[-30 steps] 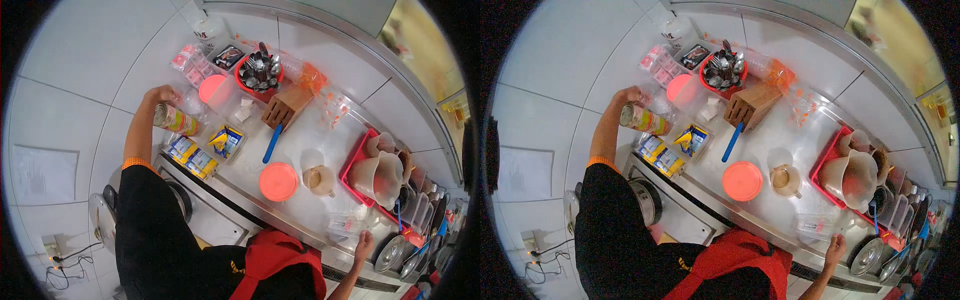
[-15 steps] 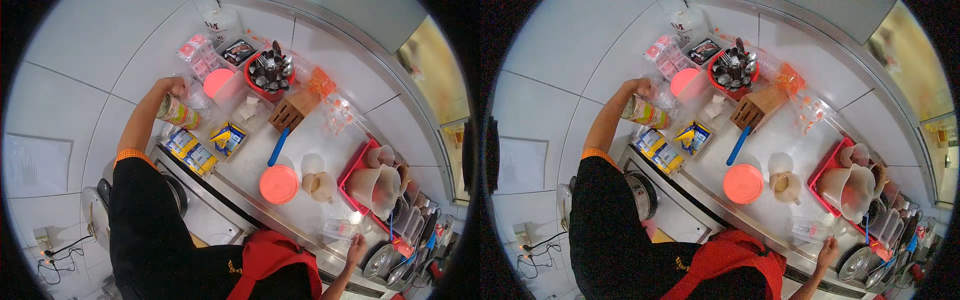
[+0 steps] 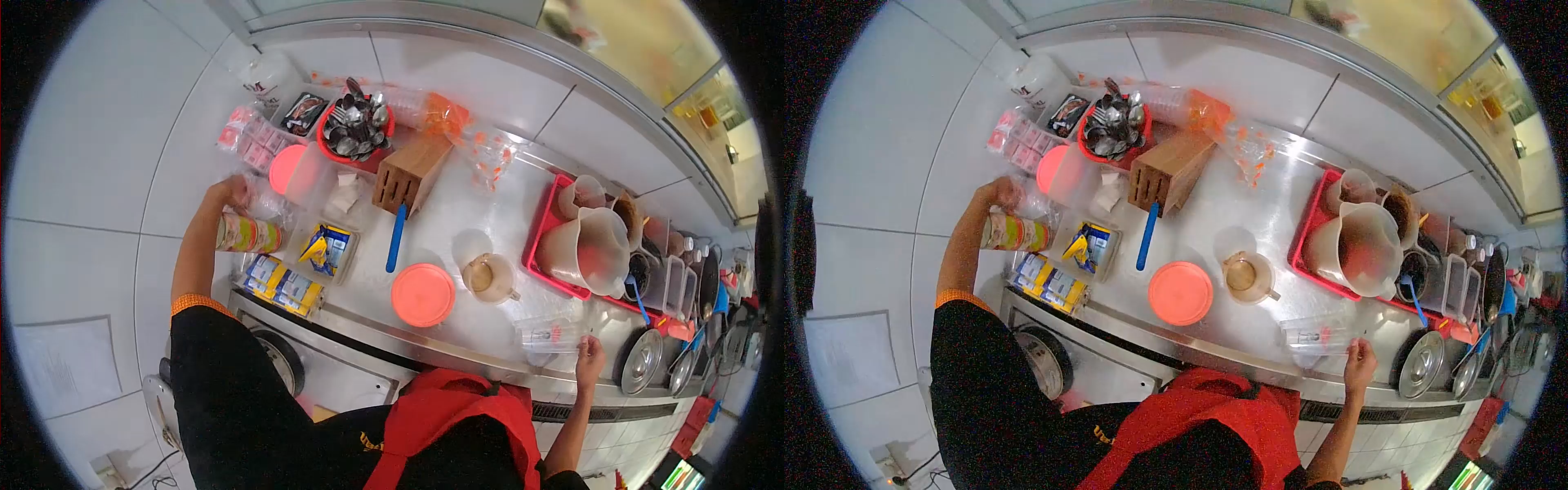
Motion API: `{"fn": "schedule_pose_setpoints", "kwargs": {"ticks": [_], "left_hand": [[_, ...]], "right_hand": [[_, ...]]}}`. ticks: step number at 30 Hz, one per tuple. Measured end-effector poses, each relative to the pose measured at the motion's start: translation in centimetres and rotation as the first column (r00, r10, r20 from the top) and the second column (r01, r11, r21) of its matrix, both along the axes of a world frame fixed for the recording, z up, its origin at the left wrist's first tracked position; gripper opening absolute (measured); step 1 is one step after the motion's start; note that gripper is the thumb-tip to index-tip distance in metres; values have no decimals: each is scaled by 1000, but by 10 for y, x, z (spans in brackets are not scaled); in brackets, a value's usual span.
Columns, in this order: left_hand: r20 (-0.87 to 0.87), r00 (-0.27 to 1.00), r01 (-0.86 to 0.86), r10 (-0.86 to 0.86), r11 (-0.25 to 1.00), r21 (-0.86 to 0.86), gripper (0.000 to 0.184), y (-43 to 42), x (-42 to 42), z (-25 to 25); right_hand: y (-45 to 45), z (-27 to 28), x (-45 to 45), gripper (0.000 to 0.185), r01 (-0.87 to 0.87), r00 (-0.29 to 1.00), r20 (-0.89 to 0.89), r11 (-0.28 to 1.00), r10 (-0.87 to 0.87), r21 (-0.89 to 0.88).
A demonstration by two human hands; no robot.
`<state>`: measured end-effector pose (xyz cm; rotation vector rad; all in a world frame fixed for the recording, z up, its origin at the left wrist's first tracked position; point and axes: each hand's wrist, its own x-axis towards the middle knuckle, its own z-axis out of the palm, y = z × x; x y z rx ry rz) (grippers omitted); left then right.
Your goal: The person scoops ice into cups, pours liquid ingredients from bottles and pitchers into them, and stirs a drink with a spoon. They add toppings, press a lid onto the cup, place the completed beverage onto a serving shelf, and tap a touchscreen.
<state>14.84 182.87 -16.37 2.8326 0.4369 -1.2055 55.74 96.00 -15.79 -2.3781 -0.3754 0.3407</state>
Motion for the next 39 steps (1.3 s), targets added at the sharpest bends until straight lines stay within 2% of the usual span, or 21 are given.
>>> {"fn": "schedule_pose_setpoints", "kwargs": {"ticks": [3, 4, 7, 8, 10, 12, 14, 15, 17, 21, 23, 24, 25, 27, 31, 33, 34, 36, 37, 38, 39], "left_hand": [[-8, 964, 262, -266, 953, -150, 47, 14, 3, -15], [-6, 964, 261, -265, 954, -150, 47, 17, 2, -22], [92, 972, -204, 214, 973, -107, 44, 2, -6, -13], [40, 923, -378, 382, 923, -78, 37, -33, 22, 26], [44, 879, -465, 476, 873, -147, 29, -30, 14, 37], [102, 899, -393, 426, 888, -239, 27, -25, 2, 40], [19, 957, -288, 288, 948, 136, 19, -60, 35, 68], [19, 956, -294, 294, 946, 139, 19, -49, 27, 57], [126, 804, -592, 581, 800, 96, 39, -19, 8, 20], [141, 858, -482, 493, 869, -107, 20, -75, 24, 116], [144, 496, -763, 856, 509, -398, 21, -94, 24, 142], [25, 331, -810, 943, 297, -505, 23, -87, 17, 145], [27, 328, -813, 944, 297, -500, 23, -85, 8, 147], [-63, 46, -665, 997, -16, -747, 22, -84, -3, 151], [-68, 86, -656, 994, 5, -755, 19, -83, -10, 185], [124, 69, -758, 990, 133, -639, 15, -106, 0, 211], [167, 5, -768, 986, 111, -630, 21, -101, -7, 215], [395, 22, -828, 918, 238, -508, 35, -105, -19, 230], [460, 78, -873, 885, 283, -396, 48, -101, -33, 244], [591, -15, -856, 807, 295, -424, 59, -125, -34, 260], [503, 76, -850, 861, 319, -419, 70, -117, -40, 279]], "right_hand": [[-5, -4, -2, 25, 35, 998, -45, 997, -32, 69], [0, 3, -5, 28, 25, 999, -23, 999, -24, 40], [-7, -4, -1, 28, -6, 1000, -11, 1000, 7, 18], [-14, -11, 0, 27, -11, 1000, -18, 1000, 12, 28], [-23, -16, 4, 27, -36, 999, -21, 999, 36, 22], [-20, -20, 6, 29, 11, 1000, -7, 1000, -11, 21], [-19, -19, 10, 29, -25, 1000, -12, 999, 25, 42], [-20, -19, 12, 29, -42, 999, -15, 998, 43, 55], [-22, -24, 16, 28, -49, 998, -21, 997, 51, 56], [-23, -24, 20, 27, -47, 994, -93, 993, 58, 112], [-24, -23, 23, 26, -36, 986, -155, 989, 59, 146], [-23, -23, 23, 25, -13, 976, -212, 984, 50, 175], [-23, -22, 24, 25, -14, 975, -216, 984, 54, 179], [-23, -21, 23, 24, -18, 971, -229, 981, 63, 192], [-31, -29, 23, 23, -18, 966, -246, 972, 78, 235], [-32, -27, 23, 23, -3, 951, -298, 971, 77, 241], [-26, -16, 20, 23, -5, 951, -299, 970, 80, 244], [-8, 5, 8, 23, 220, 888, -454, 939, -81, 263], [-2, 14, 5, 23, 185, 891, -453, 932, -25, 313], [-6, 26, 5, 23, 173, 896, -444, 922, -2, 346], [-12, 20, 3, 20, 187, 925, -379, 891, -18, 413]]}}
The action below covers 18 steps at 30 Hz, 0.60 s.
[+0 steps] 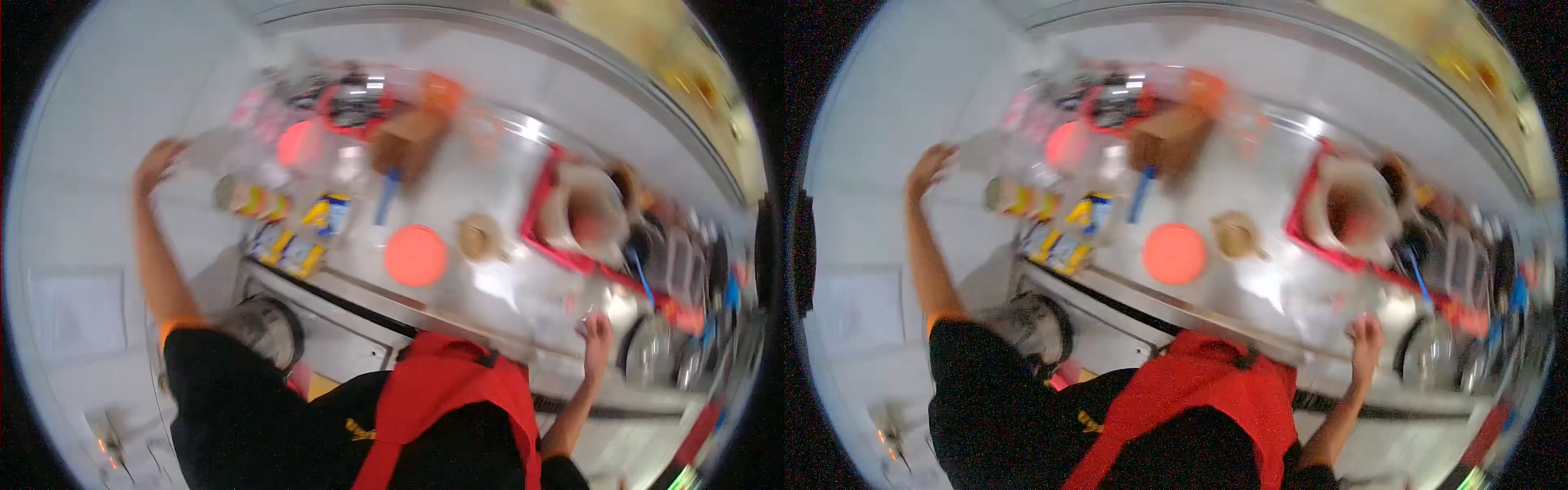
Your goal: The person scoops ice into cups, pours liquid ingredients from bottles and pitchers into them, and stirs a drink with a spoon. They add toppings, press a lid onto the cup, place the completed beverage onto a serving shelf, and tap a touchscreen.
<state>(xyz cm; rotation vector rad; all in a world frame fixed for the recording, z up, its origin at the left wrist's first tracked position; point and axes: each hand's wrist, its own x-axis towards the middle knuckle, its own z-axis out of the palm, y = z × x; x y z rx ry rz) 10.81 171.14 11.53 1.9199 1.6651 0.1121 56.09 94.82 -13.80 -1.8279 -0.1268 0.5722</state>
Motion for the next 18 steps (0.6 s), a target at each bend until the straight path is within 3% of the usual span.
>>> {"fn": "schedule_pose_setpoints", "kwargs": {"ticks": [1, 2, 3, 4, 6, 8, 9, 10, 11, 12, 13, 14, 16, 18], "left_hand": [[48, 996, 67, -69, 996, 56, 74, -5, -6, 15], [15, 988, 155, -155, 988, 17, 77, -57, 30, 46], [121, 965, 235, -232, 972, -13, 76, -85, 47, 59], [166, 937, 308, -306, 951, 20, 79, -142, 85, 69], [300, 721, 673, -625, 735, -87, 55, -226, 135, 63], [397, 454, 889, -798, 438, -136, 39, -307, 190, 32], [440, 339, 940, -831, 319, -122, 32, -353, 210, 0], [380, 455, 886, -806, 366, -285, 32, -413, 238, -19], [465, 229, 972, -855, 226, -63, 25, -447, 251, -73], [377, 1, 997, -926, 31, 72, 20, -491, 285, -106], [345, 76, 994, -935, 98, 47, 18, -532, 305, -144], [277, 11, 955, -961, 92, 283, 17, -559, 320, -193], [74, 25, 901, -997, 55, 431, 19, -620, 354, -241], [-20, 14, 892, -1000, 4, 452, 23, -658, 373, -281]], "right_hand": [[-13, -6, 6, 18, -130, 989, 74, 990, 126, 55], [-12, 0, 3, 17, -94, 988, 126, 995, 90, 23], [-7, 22, -3, 15, -102, 970, 209, 987, 126, -120], [0, 41, -12, 13, -19, 977, 209, 993, 44, -120], [-7, 64, -26, 12, -51, 941, 332, 997, 70, -64], [-24, 76, -40, 12, -36, 908, 413, 995, 70, -91], [-37, 81, -46, 10, -55, 869, 486, 993, 99, -104], [-48, 93, -56, 8, -24, 858, 509, 995, 71, -97], [-64, 94, -66, 10, 13, 843, 536, 996, 39, -92], [-82, 95, -77, 12, 46, 828, 561, 996, 8, -82], [-102, 97, -88, 12, 71, 822, 569, 995, -17, -73], [-118, 101, -104, 11, 125, 828, 558, 989, -62, -75], [-156, 100, -125, 11, 189, 823, 554, 980, -124, -61], [-194, 95, -148, 11, 299, 828, 519, 950, -213, -87]]}}
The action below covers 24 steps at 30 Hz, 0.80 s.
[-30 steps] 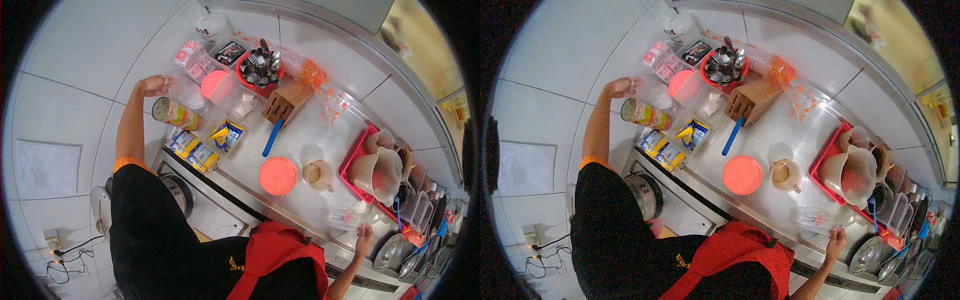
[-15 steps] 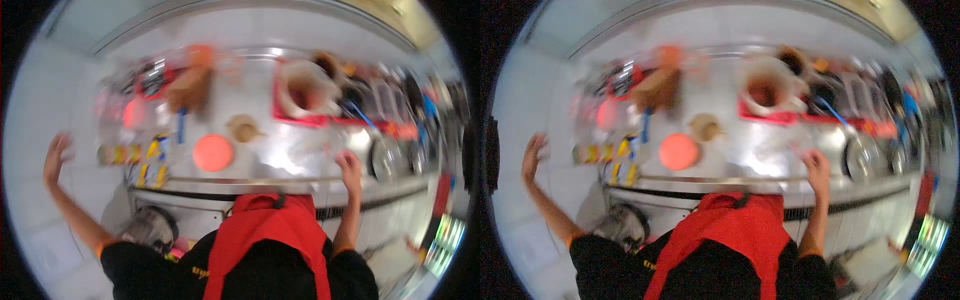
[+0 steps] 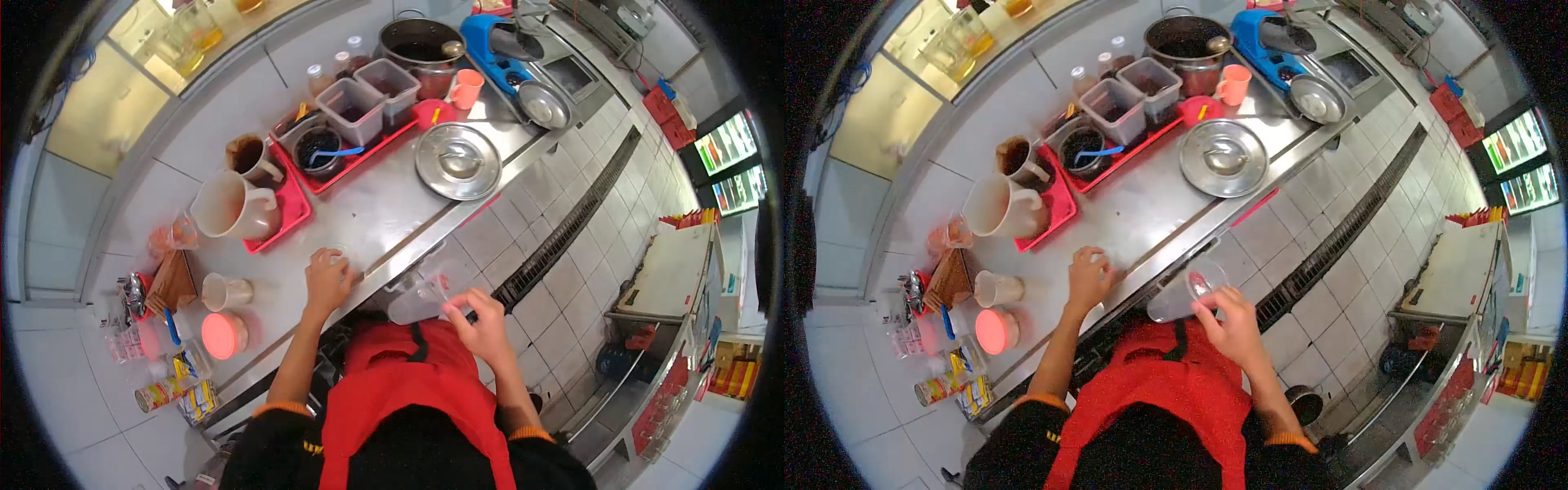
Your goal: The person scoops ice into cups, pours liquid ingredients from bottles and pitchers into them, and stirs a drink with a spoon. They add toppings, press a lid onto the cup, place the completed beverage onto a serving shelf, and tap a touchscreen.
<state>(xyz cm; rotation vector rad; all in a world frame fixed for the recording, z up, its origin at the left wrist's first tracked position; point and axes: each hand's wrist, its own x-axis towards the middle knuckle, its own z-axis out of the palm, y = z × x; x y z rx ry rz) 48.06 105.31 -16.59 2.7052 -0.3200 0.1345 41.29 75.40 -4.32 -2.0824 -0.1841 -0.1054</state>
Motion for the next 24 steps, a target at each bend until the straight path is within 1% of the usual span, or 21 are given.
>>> {"fn": "schedule_pose_setpoints", "kwargs": {"ticks": [1, 2, 4, 5, 6, 7, 8, 9, 10, 11, 12, 13, 14, 15, 16, 17, 18, 20, 21, 22, 24], "left_hand": [[1, 1000, -1, 1, 997, 80, 28, -12, 3, -13], [11, 1000, -3, 2, 996, 87, 28, -21, 3, -9], [-88, 995, -25, 39, 988, 155, 39, -38, 17, 1], [77, 996, -60, 46, 982, 181, 53, -47, 18, -2], [88, 996, -25, 10, 984, 176, 53, -70, 21, 10], [-1, 998, 59, -59, 996, 70, 59, -94, 23, 36], [-89, 987, 133, -137, 990, -40, 67, -117, 26, 58], [-87, 982, 167, -171, 985, -46, 67, -145, 30, 72], [-129, 937, 281, -326, 918, -281, 78, -180, 32, 83], [-134, 870, 354, -475, 789, -503, 89, -214, 35, 88], [-204, 810, 312, -549, 699, -643, 97, -245, 42, 87], [-199, 819, 280, -539, 677, -681, 97, -276, 50, 92], [-195, 829, 242, -524, 652, -719, 96, -304, 61, 96], [-177, 832, 253, -525, 644, -722, 96, -321, 75, 85], [-188, 859, 171, -476, 614, -771, 94, -336, 88, 67], [-198, 882, 96, -428, 574, -813, 93, -354, 105, 53], [-180, 886, 110, -427, 570, -814, 93, -371, 123, 47], [-160, 925, 105, -345, 637, -764, 87, -404, 153, 36], [-202, 911, -22, -360, 446, -895, 84, -430, 167, 36], [-209, 915, -41, -344, 437, -899, 84, -448, 186, 32], [-321, 884, -87, -340, 553, -828, 83, -469, 204, 29]], "right_hand": [[-18, -1, -12, 11, -3, 1000, 10, 1000, 3, 9], [-37, -2, -23, 11, 49, 999, -13, 999, -49, -1], [-70, 1, -24, 11, 131, 991, -10, 991, -131, -15], [-87, 3, -24, 12, 133, 991, -3, 991, -133, -21], [-105, 5, -24, 12, 143, 990, 1, 989, -143, -26], [-120, 16, -15, 12, 127, 992, 27, 989, -125, -81], [-131, 19, 0, 12, 166, 986, 31, 983, -164, -85], [-140, 21, 17, 12, 99, 991, 99, 994, -95, -44], [-151, 21, 33, 12, 21, 985, 172, 1000, -20, -8], [-161, 20, 48, 12, 43, 983, 180, 999, -40, -12], [-171, 18, 65, 12, -41, 987, 155, 999, 45, -28], [-180, 16, 82, 13, -130, 983, 128, 991, 134, -42], [-189, 14, 97, 13, -123, 982, 138, 991, 128, -48], [-199, 10, 114, 14, -140, 982, 132, 990, 138, 5], [-215, 7, 133, 14, -161, 980, 131, 986, 153, 53], [-235, 2, 153, 14, -166, 975, 155, 986, 158, 37], [-253, -4, 174, 16, -205, 969, 147, 978, 197, 43], [-287, -15, 208, 20, -284, 955, 104, 957, 276, 62], [-305, -17, 228, 24, -284, 948, 176, 955, 265, 88], [-328, -19, 250, 24, -302, 944, 163, 950, 286, 82], [-368, -24, 286, 23, -91, 967, 241, 995, 81, 34]]}}
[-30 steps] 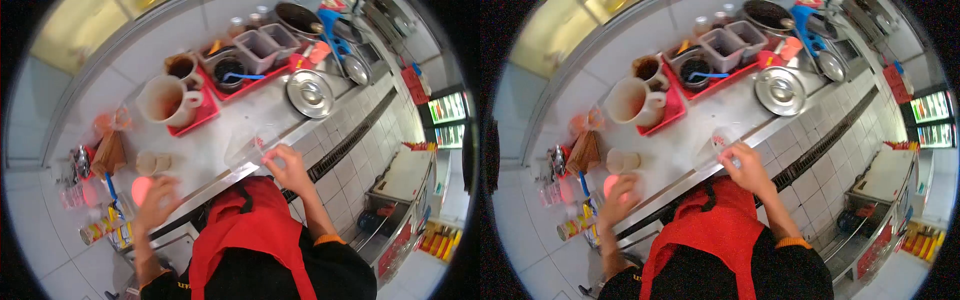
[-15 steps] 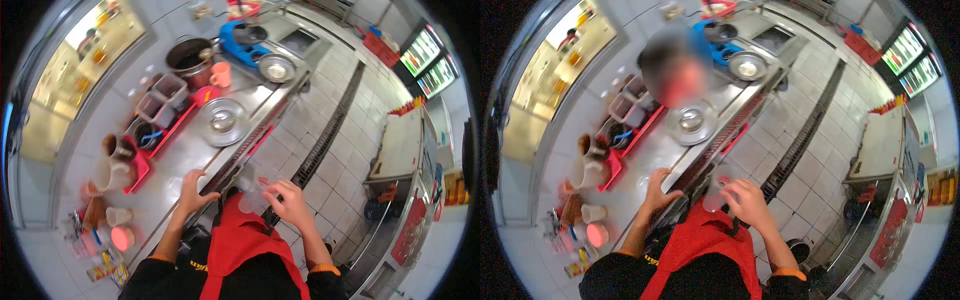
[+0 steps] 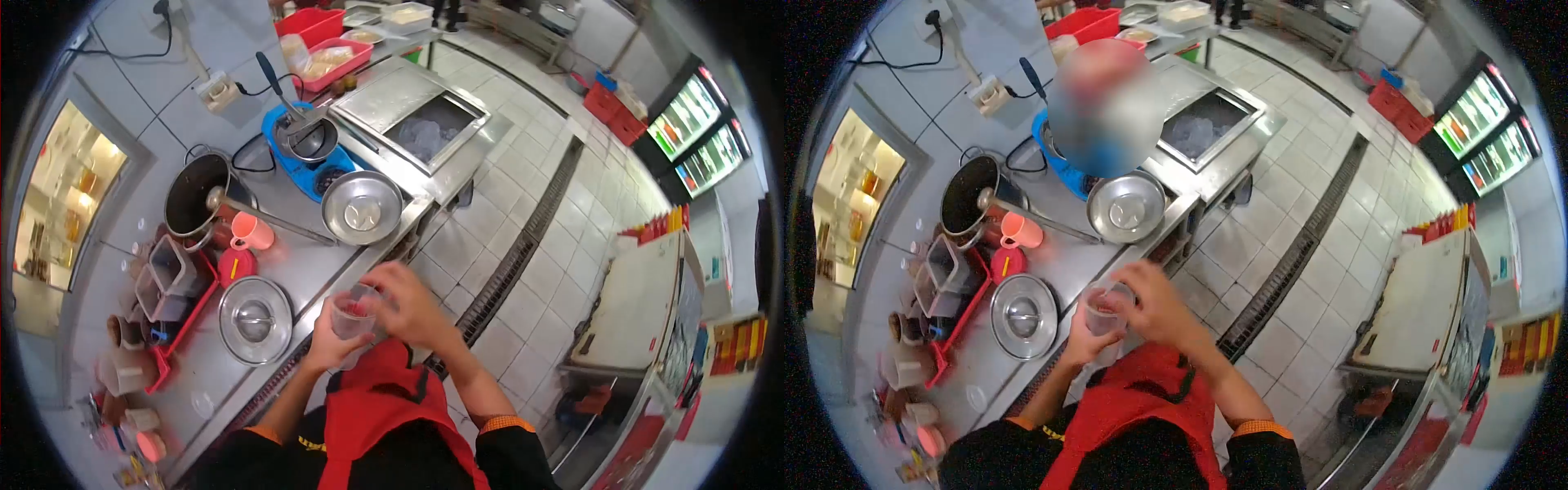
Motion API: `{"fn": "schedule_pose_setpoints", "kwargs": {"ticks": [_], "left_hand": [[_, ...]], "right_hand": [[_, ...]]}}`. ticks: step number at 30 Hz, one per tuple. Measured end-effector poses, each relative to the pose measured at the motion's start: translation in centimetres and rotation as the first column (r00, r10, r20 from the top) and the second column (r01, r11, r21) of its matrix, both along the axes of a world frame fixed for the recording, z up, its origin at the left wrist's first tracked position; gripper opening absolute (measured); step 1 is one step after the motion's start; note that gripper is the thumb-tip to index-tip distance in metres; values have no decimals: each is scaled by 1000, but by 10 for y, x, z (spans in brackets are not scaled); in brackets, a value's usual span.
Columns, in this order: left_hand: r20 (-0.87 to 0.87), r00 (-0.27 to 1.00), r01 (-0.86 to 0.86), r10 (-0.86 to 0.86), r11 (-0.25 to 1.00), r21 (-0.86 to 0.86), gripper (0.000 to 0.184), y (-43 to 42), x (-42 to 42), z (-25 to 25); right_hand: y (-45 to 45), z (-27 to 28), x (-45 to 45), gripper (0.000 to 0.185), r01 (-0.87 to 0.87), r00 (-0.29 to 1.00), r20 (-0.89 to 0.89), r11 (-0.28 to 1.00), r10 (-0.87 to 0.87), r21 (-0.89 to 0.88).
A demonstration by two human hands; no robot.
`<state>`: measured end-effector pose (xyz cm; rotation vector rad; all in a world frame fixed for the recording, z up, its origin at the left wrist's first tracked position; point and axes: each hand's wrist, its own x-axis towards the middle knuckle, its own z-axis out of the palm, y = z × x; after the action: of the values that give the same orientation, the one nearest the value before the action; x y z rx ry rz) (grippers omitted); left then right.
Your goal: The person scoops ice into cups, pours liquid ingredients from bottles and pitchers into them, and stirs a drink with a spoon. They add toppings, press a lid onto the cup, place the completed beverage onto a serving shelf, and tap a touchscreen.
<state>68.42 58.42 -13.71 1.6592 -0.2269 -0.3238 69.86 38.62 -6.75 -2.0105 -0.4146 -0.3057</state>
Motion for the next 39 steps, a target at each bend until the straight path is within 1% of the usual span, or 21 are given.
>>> {"fn": "schedule_pose_setpoints", "kwargs": {"ticks": [2, 4, 5, 8, 10, 11, 13, 16, 17, 19, 21, 22, 23, 24, 25, 27, 28, 30, 34, 35, 39], "left_hand": [[-68, 996, -55, 57, 998, 30, 83, -25, 15, 17], [75, 994, -79, 74, 995, 64, 85, -41, 30, 32], [-1, 996, -86, 86, 993, 87, 95, -45, 37, 32], [-113, 959, -257, 259, 966, 29, 97, -66, 56, 16], [-164, 920, -363, 356, 932, -15, 97, -89, 70, 12], [-151, 888, -448, 435, 892, -58, 92, -100, 76, 7], [-103, 790, -613, 605, 781, -115, 87, -128, 90, -2], [-159, 619, -781, 769, 624, -18, 85, -169, 87, 0], [-79, 578, -809, 812, 583, 75, 81, -181, 81, 6], [-174, 355, -933, 918, 359, -14, 78, -204, 46, -17], [-182, 70, -995, 981, 82, 55, 73, -232, 6, -22], [-330, -121, -993, 936, -110, 52, 62, -247, -11, -13], [-339, -361, -928, 869, -370, 40, 48, -264, -34, -28], [-338, -334, -940, 880, -336, 54, 39, -273, -82, -52], [-306, -471, -881, 827, -426, 204, 34, -290, -110, -63], [-324, -526, -836, 786, -409, 365, 34, -298, -115, -97], [-360, -502, -847, 786, -362, 390, 34, -292, -96, -123], [-427, -384, -899, 818, -226, 376, 35, -252, -20, -173], [-501, -237, -921, 832, -27, 389, 36, -213, 69, -213], [-507, -227, -921, 832, -15, 389, 36, -208, 72, -217], [-532, -194, -917, 824, 41, 398, 37, -200, 89, -230]], "right_hand": [[-44, 1, 43, 24, 96, 971, -232, 987, -64, 127], [-76, -28, 95, 25, 240, 927, -318, 965, -196, 103], [-89, -32, 124, 27, 201, 913, -381, 973, -144, 114], [-111, -63, 213, 33, 46, 838, -541, 979, 69, 198], [-112, -87, 266, 36, -70, 909, -409, 996, 86, 53], [-109, -96, 294, 38, -135, 865, -491, 990, 100, -37], [-108, -116, 329, 35, -208, 892, -423, 976, 160, -69], [-107, -127, 357, 30, -424, 734, -593, 905, 332, -18], [-111, -128, 363, 27, -453, 733, -583, 891, 350, -34], [-126, -130, 391, 26, -409, 788, -539, 908, 299, -94], [-150, -162, 440, 27, -265, 884, -450, 931, 129, -252], [-161, -183, 468, 28, -250, 872, -489, 846, -16, -472], [-169, -211, 497, 29, -389, 816, -578, 729, -12, -564], [-180, -236, 512, 30, -524, 745, -666, 592, -31, -613], [-187, -246, 513, 32, -643, 670, -742, 494, -5, -585], [-198, -311, 514, 35, -685, 724, -675, 272, 142, -676], [-201, -322, 512, 32, -552, 833, -524, 219, 176, -804], [-200, -377, 516, 33, -398, 898, -440, 410, -10, -821], [-188, -447, 534, 34, -675, 516, -781, 396, -351, -623], [-188, -471, 524, 34, -675, 518, -784, 398, -343, -621], [-193, -404, 524, 36, -644, 693, -705, 309, -150, -700]]}}
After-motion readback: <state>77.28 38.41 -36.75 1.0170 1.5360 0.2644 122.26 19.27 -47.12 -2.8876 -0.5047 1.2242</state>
